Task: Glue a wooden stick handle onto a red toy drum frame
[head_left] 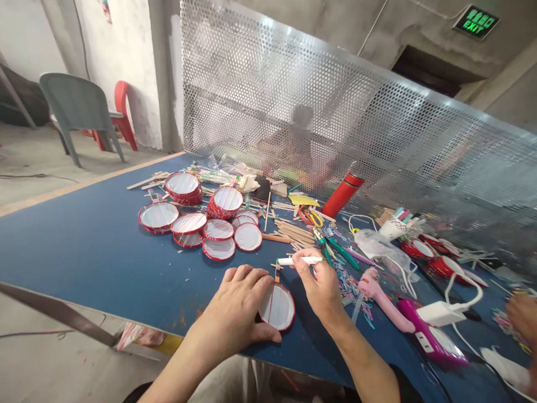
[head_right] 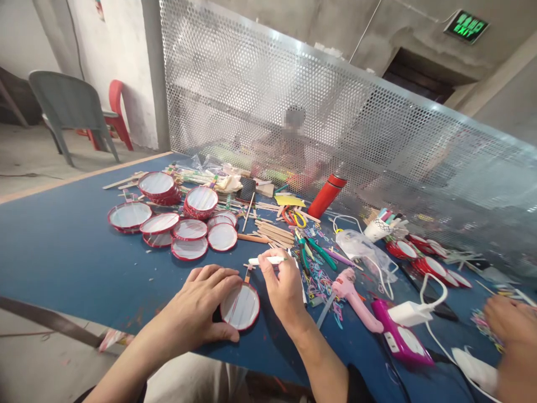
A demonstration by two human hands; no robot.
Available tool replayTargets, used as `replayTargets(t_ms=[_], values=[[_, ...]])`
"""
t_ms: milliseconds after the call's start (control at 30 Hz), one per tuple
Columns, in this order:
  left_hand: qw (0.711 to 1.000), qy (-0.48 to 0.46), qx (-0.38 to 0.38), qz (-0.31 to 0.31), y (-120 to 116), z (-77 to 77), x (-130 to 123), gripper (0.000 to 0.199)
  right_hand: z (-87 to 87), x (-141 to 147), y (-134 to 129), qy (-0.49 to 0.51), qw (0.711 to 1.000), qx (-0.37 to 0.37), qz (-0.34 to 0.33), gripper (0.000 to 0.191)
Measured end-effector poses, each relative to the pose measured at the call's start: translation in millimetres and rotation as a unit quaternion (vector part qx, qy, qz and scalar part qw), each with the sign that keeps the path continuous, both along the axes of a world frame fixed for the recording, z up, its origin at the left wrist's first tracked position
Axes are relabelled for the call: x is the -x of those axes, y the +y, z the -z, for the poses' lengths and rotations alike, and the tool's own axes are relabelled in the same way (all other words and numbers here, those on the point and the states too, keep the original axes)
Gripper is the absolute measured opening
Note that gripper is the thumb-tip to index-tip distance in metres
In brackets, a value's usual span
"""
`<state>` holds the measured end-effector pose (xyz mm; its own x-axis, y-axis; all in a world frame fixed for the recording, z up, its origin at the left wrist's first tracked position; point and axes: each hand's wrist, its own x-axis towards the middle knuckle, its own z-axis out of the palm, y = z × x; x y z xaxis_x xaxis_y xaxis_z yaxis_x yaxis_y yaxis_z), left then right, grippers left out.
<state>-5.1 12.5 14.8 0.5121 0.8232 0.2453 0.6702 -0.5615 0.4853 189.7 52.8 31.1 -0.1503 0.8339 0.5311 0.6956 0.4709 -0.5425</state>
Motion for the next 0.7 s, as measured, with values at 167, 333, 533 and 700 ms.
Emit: replayTargets(t_ms=[167, 333, 533, 700], values=[[1.000, 0.001, 0.004, 0.000, 0, -0.6, 0, 0.077, -5.7, -5, -3, 0.016, 1.000, 0.006, -0.010, 0.021], [1.000, -0.001, -0.004, -0.005, 1, 2.8, 0, 0.088, -27.7, -13, -19, 0.092, 0.995, -0.012, 0.020, 0.025], [1.000, 0.002, -0.005, -0.014, 0, 1.6, 0, 0.078, -33.4, -20, -29, 0.150, 0.966, 0.208, -0.030, 0.028], [0.998, -0.047, -0.027, -0.022, 4, 7.9, 1, 0.082, -23.0, -17, -35, 0.116, 0.949, 0.293, -0.023, 0.024]])
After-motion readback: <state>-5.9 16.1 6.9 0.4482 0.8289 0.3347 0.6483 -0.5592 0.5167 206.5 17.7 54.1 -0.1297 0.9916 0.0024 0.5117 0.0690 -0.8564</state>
